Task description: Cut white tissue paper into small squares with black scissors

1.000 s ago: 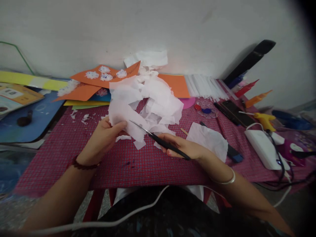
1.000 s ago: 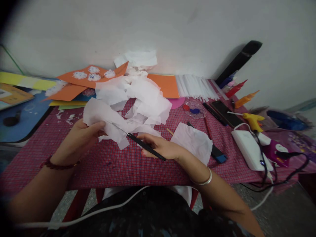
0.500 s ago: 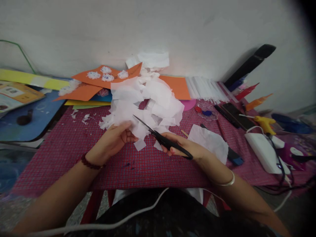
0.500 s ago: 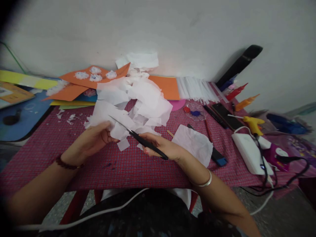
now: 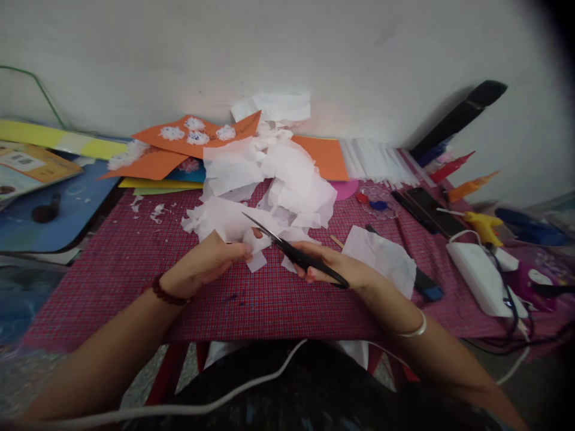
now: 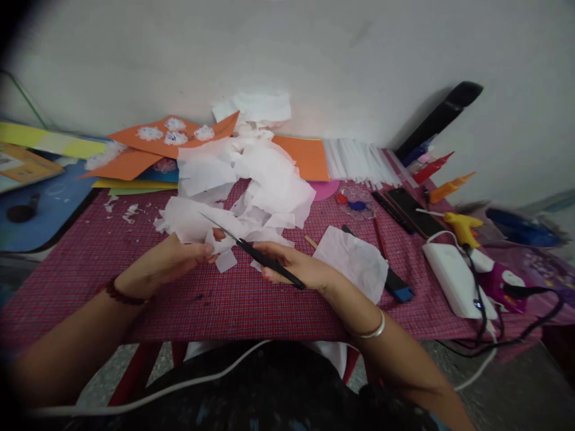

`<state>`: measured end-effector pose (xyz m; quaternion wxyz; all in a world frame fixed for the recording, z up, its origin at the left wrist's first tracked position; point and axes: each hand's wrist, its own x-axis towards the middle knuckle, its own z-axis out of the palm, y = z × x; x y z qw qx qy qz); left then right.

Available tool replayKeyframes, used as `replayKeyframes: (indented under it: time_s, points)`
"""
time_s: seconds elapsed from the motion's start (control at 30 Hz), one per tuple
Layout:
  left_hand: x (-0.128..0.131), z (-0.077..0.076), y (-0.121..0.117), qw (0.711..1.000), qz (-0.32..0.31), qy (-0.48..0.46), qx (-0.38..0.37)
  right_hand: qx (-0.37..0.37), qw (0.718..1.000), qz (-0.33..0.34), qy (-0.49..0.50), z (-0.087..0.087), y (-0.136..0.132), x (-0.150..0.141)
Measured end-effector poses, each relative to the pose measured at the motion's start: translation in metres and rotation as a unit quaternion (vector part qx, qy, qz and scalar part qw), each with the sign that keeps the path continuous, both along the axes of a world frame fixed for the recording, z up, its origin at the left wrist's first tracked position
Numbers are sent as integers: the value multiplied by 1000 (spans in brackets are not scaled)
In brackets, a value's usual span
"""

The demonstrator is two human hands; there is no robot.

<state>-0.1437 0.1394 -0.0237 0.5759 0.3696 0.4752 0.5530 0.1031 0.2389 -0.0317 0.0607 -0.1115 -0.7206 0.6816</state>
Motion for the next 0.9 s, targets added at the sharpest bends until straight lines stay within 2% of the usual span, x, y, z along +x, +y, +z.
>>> replayKeyframes:
  time_s: [0.17,0.37,0.53,0.73,0.9]
  points:
    - [-6,2,0,999,41,8,-2,15,1000,-9,-9,4,-1,1]
    - [-14,-2,-2,999,32,16,10,33,999,5,-24,1,0,4]
    - [-14,-5,-2,1000,-4,18,-23,-30,999,39,-22,-7,2,4]
    - [-10,-3,-3,998,-50,31,-25,-68,997,24,-16,-9,-2,5]
    - [-7,-4,1,999,-33,5,-27,-87,996,-9,-10,-11,-8,2]
